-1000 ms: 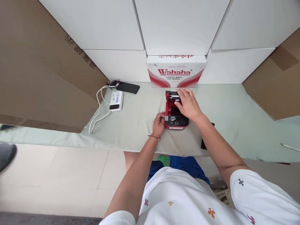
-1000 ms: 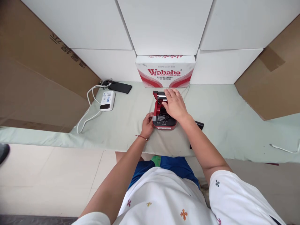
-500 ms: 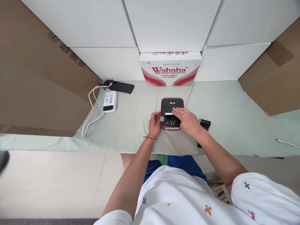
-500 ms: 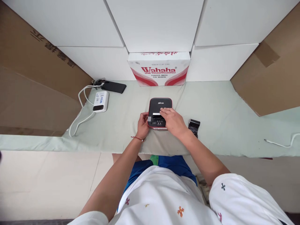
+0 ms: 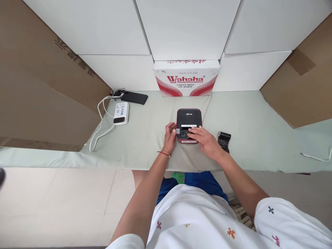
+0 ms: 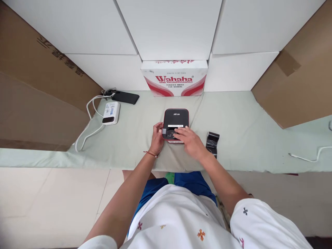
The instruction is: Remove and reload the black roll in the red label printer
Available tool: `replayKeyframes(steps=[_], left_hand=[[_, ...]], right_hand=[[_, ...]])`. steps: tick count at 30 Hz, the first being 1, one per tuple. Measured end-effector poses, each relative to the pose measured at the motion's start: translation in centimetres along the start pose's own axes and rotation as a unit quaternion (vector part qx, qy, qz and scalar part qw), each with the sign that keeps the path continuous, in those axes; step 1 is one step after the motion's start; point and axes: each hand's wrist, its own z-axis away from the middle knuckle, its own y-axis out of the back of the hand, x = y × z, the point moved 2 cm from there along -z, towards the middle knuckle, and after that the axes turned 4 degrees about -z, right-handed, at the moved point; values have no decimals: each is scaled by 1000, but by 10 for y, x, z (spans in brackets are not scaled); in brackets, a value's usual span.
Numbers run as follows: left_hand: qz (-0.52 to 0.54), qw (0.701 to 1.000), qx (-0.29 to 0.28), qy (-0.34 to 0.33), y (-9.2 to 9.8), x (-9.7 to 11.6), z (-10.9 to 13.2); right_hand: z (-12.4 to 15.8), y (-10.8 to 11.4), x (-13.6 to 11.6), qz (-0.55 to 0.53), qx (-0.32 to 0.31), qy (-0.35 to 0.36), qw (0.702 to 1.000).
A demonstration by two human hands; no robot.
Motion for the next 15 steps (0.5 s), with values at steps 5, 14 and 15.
replayKeyframes(steps=[5,14,15], left_hand=[[82,995,-44,25,-3,7,-3],[98,985,-82,118,6,14,-12],[97,984,-86,120,7,14,-13]], right_hand=[[27,-8,-19,-8,31,11,999],[28,-5,-20,-15,35,15,999],[28,-5,-19,-18,34,15,999]])
